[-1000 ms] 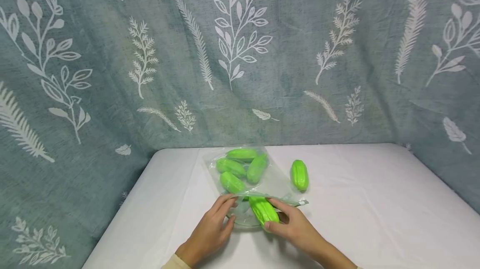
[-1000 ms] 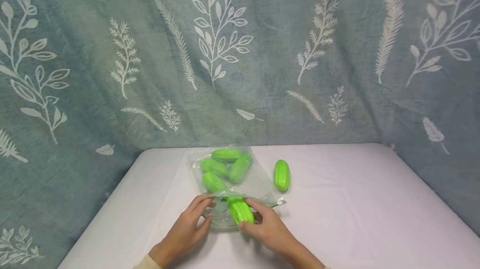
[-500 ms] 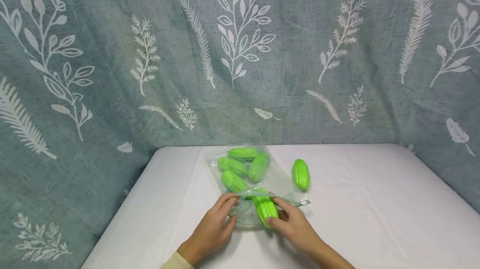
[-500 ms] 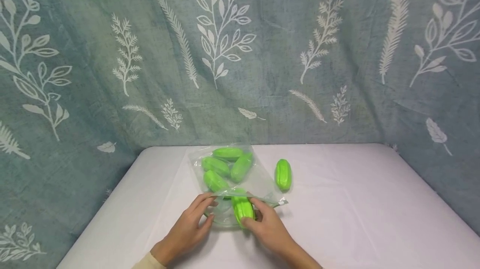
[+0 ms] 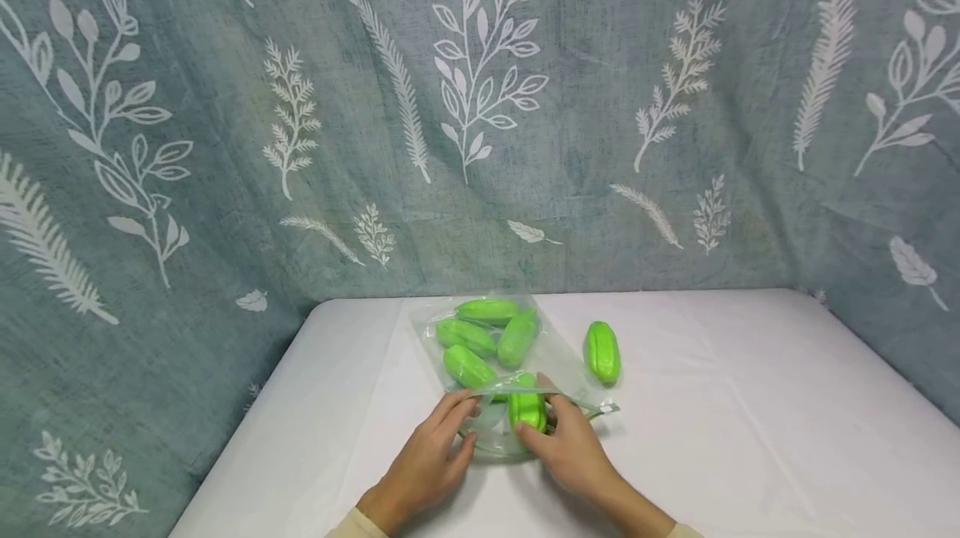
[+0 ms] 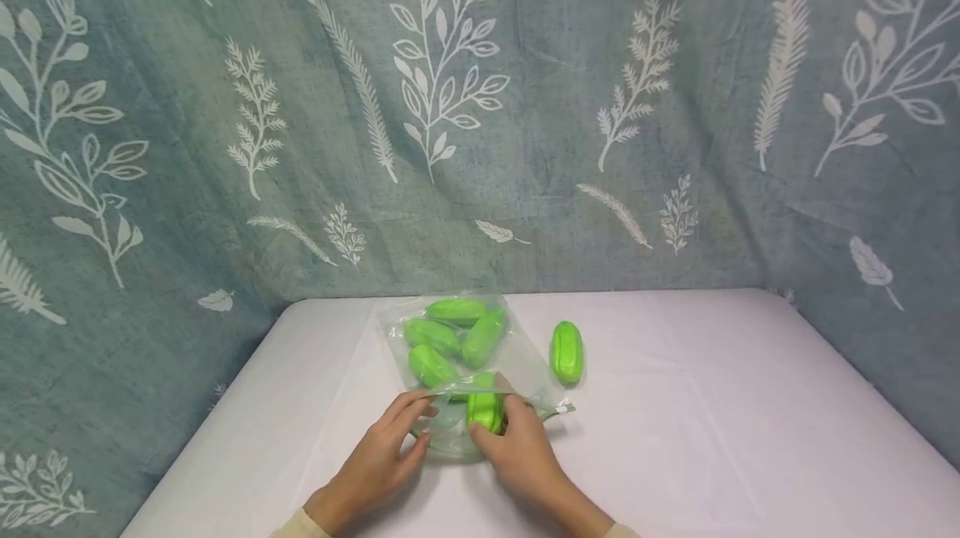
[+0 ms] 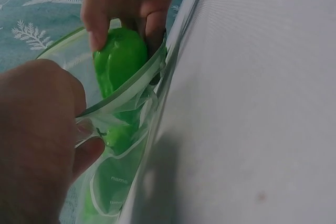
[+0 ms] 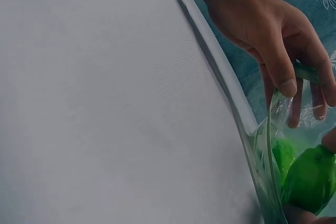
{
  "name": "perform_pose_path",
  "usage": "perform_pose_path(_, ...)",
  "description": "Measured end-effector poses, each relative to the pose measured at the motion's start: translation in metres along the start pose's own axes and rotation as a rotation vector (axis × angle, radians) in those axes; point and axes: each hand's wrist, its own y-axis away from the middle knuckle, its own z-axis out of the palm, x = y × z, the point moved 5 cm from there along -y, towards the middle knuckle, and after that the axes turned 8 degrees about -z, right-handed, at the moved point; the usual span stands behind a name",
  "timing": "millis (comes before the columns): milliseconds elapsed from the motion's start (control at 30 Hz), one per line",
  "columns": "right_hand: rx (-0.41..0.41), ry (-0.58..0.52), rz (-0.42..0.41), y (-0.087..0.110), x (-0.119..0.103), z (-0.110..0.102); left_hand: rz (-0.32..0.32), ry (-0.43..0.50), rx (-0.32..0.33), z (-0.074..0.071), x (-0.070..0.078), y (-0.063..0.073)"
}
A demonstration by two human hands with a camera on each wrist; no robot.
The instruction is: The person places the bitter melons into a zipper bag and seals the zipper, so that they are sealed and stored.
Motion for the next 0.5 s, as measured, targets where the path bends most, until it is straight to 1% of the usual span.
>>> perform_pose_path(67,0.011,0.021,0.011,-0.001,0.003,0.000,0.009,0.008,0.000,0.004,0.001,0.000)
perform_pose_path(200,0.034,0.048,-0.002,-0.006,0.007,0.002,0.021,0.002,0.003,0.006,0.002,0.000)
perform_pose_path(267,0.044,0.041,-0.008,-0.010,0.008,0.003,0.017,-0.007,0.009,0.005,0.002,0.001)
perform_pose_path(400,0.065,0.040,-0.010,-0.013,0.008,0.005,-0.007,-0.002,0.001,0.002,0.003,0.000)
perform_pose_path(500,0.076,0.039,-0.003,-0.013,0.007,0.006,0.007,0.001,0.003,0.000,0.004,0.000)
